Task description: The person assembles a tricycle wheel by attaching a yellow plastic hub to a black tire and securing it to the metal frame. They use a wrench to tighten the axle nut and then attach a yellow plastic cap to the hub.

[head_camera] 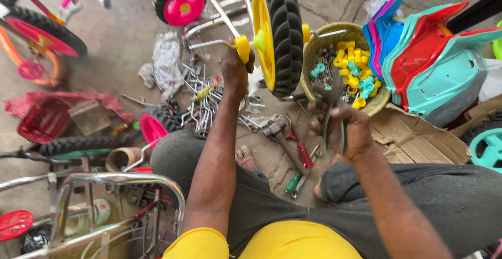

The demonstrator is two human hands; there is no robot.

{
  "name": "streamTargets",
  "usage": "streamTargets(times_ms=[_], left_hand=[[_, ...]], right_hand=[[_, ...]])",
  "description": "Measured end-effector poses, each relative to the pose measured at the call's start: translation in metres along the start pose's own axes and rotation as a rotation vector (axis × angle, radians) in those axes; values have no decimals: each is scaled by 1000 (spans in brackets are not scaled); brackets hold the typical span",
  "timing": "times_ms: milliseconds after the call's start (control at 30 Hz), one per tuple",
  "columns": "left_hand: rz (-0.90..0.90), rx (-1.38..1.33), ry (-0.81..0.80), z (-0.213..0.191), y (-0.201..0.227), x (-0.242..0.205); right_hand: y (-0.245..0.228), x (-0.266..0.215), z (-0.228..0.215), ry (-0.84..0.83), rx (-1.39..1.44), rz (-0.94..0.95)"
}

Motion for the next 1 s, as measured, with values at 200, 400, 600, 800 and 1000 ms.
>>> streamTargets(times_ms=[200,400,600,800,1000], left_hand=[[63,-116,-56,7,8,8],[140,193,-45,3,11,2],[15,-66,-23,-1,-5,2],[118,-94,-24,0,-22,15],[143,34,84,-15,-59,-20]], right_hand=[[-60,4,50,476,-891,-14],[-101,42,109,257,-2163,-924],[-124,47,110,390,-1915,-677],[-125,51,130,308,-1925,-349],[-94,49,109,380,-2087,-785]])
Point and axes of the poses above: each hand's wrist, its own x-axis towards the middle knuckle, its own z-axis out of the palm, y = z × x, the point moved 3 cm from there along x, towards the middle knuckle, and after that the axes turned 10 degrees about -y, right-handed, at the moved point
